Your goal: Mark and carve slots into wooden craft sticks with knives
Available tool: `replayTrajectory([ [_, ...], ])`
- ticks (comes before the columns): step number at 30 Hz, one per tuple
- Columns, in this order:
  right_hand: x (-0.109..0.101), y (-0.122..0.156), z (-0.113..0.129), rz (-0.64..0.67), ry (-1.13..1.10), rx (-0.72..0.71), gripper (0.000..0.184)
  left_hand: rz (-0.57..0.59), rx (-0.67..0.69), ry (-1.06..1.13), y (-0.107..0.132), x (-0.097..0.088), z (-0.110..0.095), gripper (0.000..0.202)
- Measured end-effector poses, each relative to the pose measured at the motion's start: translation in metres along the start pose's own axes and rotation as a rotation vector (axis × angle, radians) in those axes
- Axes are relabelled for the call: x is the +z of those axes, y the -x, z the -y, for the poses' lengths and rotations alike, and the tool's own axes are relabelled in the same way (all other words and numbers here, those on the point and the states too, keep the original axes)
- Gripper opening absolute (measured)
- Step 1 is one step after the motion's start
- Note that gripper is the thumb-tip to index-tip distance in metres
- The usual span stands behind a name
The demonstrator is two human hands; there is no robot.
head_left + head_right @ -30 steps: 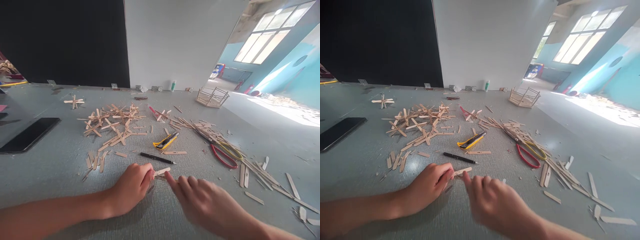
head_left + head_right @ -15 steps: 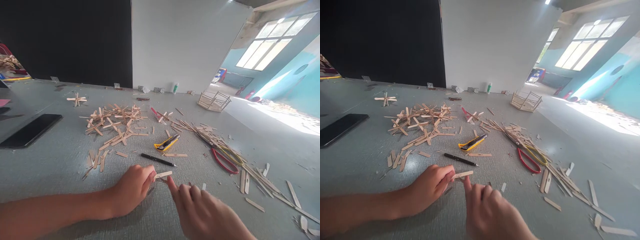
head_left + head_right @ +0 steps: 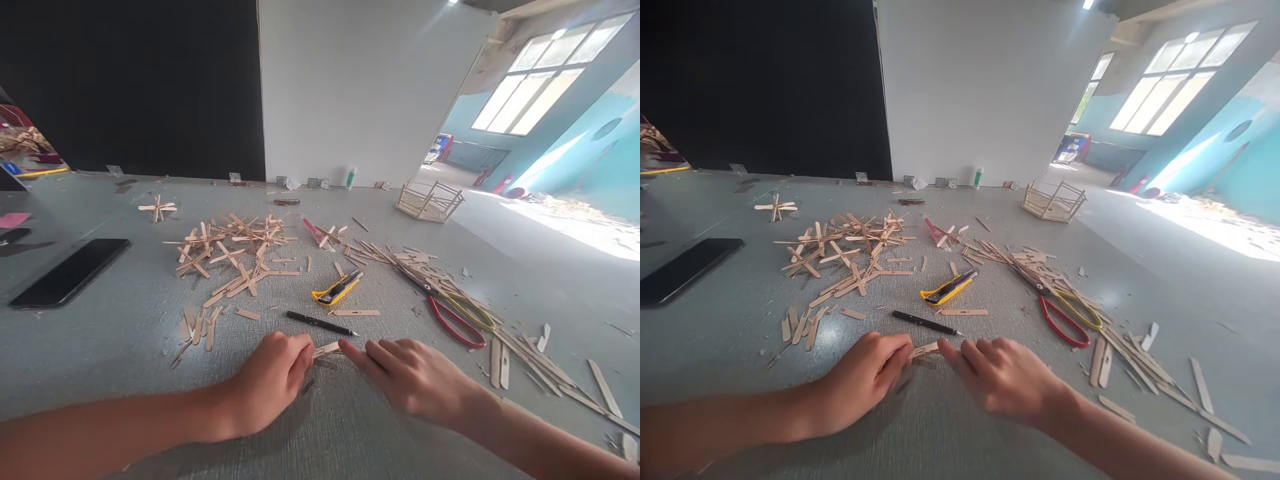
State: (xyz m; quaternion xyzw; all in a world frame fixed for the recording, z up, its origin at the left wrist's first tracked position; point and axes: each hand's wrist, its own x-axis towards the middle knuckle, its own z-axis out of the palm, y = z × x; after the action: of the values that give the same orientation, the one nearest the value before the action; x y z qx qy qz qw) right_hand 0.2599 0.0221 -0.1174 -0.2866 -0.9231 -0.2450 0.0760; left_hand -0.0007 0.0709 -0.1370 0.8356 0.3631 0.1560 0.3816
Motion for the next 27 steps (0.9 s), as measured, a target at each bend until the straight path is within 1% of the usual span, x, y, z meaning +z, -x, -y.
replayTrajectory([
  [2,-0.015,-0.013,0.017,0.073,0.101,0.043,0.039,0.005,-0.006,0.006,0.000,-0.001,-0.001,0.038],
  [3,-0.023,-0.020,0.027,0.080,0.161,0.071,0.040,0.008,-0.008,0.008,0.001,-0.001,-0.002,0.037],
  [5,-0.036,-0.034,0.049,0.143,0.263,0.117,0.038,0.014,-0.009,0.013,0.001,-0.001,-0.002,0.037],
  [7,-0.042,-0.045,0.064,0.190,0.276,0.135,0.035,0.016,-0.012,0.020,0.001,-0.001,-0.003,0.037],
  [8,-0.043,-0.048,0.068,0.188,0.276,0.143,0.033,0.014,-0.015,0.024,0.002,-0.001,-0.002,0.037],
  [9,-0.042,-0.049,0.069,0.159,0.274,0.157,0.031,0.013,-0.017,0.028,0.002,-0.001,-0.002,0.038],
  [10,-0.039,-0.048,0.066,0.121,0.267,0.170,0.030,0.011,-0.017,0.033,0.002,0.000,-0.002,0.039],
  [12,-0.029,-0.038,0.052,0.029,0.227,0.190,0.034,0.013,-0.012,0.043,0.002,0.000,-0.001,0.041],
  [13,-0.023,-0.030,0.041,0.063,0.160,0.164,0.039,0.017,-0.007,0.050,0.002,-0.001,0.000,0.041],
  [14,-0.015,-0.022,0.030,0.071,0.096,0.137,0.042,0.023,0.001,0.056,0.001,-0.001,0.000,0.041],
  [17,0.006,0.001,-0.001,0.030,-0.056,0.048,0.038,0.038,0.027,0.072,0.000,-0.003,0.000,0.036],
  [19,0.012,0.007,-0.007,0.001,-0.106,0.001,0.036,0.039,0.037,0.076,-0.001,-0.004,0.000,0.034],
  [20,0.010,0.007,-0.005,-0.007,-0.102,-0.006,0.036,0.040,0.038,0.077,-0.001,-0.005,-0.001,0.034],
  [22,0.000,0.001,0.012,-0.016,-0.018,0.020,0.037,0.047,0.037,0.075,0.000,-0.005,-0.001,0.033],
  [23,-0.008,-0.005,0.024,0.036,0.053,0.066,0.040,0.053,0.039,0.073,0.000,-0.005,-0.001,0.033],
  [24,-0.018,-0.012,0.038,0.058,0.137,0.103,0.042,0.059,0.042,0.071,0.000,-0.004,-0.001,0.032],
  [27,-0.039,-0.034,0.072,0.202,0.274,0.164,0.045,0.064,0.046,0.063,0.001,-0.002,-0.001,0.030],
])
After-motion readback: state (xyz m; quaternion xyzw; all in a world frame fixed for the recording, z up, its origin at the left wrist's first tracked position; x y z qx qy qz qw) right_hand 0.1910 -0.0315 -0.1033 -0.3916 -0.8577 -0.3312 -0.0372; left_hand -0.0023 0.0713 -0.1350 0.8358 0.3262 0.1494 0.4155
